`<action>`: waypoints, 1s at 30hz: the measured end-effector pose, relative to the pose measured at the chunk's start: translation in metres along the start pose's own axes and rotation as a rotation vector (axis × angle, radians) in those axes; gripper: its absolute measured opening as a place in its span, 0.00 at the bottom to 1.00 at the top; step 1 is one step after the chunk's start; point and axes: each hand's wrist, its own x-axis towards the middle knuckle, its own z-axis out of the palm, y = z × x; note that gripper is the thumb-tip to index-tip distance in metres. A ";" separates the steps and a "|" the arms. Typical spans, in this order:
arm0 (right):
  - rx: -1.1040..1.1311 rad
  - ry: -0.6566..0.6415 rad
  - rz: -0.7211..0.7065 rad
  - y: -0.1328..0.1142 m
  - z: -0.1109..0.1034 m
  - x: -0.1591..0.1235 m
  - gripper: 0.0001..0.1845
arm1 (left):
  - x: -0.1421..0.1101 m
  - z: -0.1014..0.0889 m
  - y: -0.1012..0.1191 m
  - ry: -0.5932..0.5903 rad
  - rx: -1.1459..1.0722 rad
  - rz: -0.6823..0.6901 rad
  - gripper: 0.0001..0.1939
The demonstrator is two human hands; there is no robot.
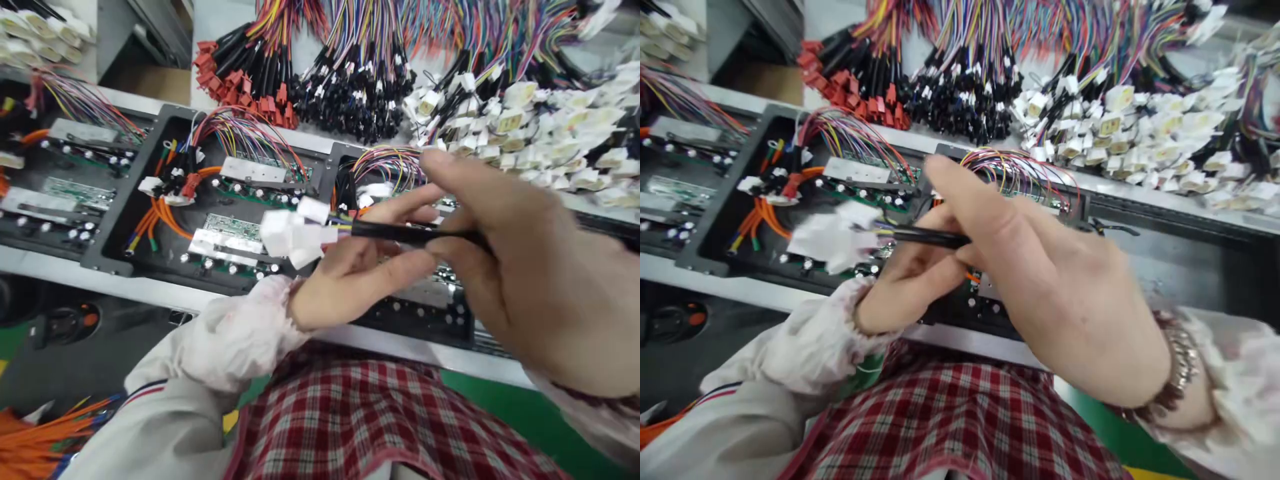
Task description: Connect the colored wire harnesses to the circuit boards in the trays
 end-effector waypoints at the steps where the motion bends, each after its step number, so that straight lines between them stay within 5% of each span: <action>1: -0.021 -0.020 -0.048 -0.002 -0.002 -0.017 0.28 | 0.002 0.004 0.002 -0.016 -0.043 -0.023 0.09; 3: -0.064 -0.063 -0.101 0.004 -0.006 -0.044 0.30 | 0.003 0.007 0.003 0.002 -0.087 -0.075 0.09; 5: -0.001 -0.165 -0.029 0.016 -0.008 -0.065 0.22 | -0.001 0.006 0.003 0.037 -0.159 -0.109 0.07; 7: 0.209 -0.344 0.151 0.028 -0.002 -0.081 0.14 | -0.005 0.004 -0.001 0.047 -0.221 -0.138 0.04; 10: 0.701 -0.575 0.502 0.038 0.026 -0.100 0.22 | -0.010 0.004 -0.013 0.067 -0.244 -0.190 0.18; 13: 1.032 -0.646 0.664 0.041 0.060 -0.115 0.28 | -0.011 0.004 -0.030 0.163 -0.239 -0.225 0.21; 15: 0.913 -0.579 0.599 0.042 0.071 -0.125 0.27 | -0.012 0.002 -0.040 0.186 -0.205 -0.235 0.21; 18: 0.361 -0.291 0.301 0.042 0.064 -0.130 0.18 | -0.013 -0.004 -0.049 0.168 -0.123 -0.222 0.20; 22: -0.015 0.013 0.022 0.042 0.049 -0.101 0.10 | -0.013 -0.007 -0.053 0.144 -0.109 -0.195 0.19; 26: 0.180 -0.115 0.002 0.047 0.061 -0.057 0.08 | -0.013 -0.003 -0.054 0.189 -0.119 -0.196 0.21; 30: 0.302 -0.205 0.092 0.054 0.073 -0.045 0.10 | -0.015 -0.003 -0.052 0.165 -0.137 -0.252 0.21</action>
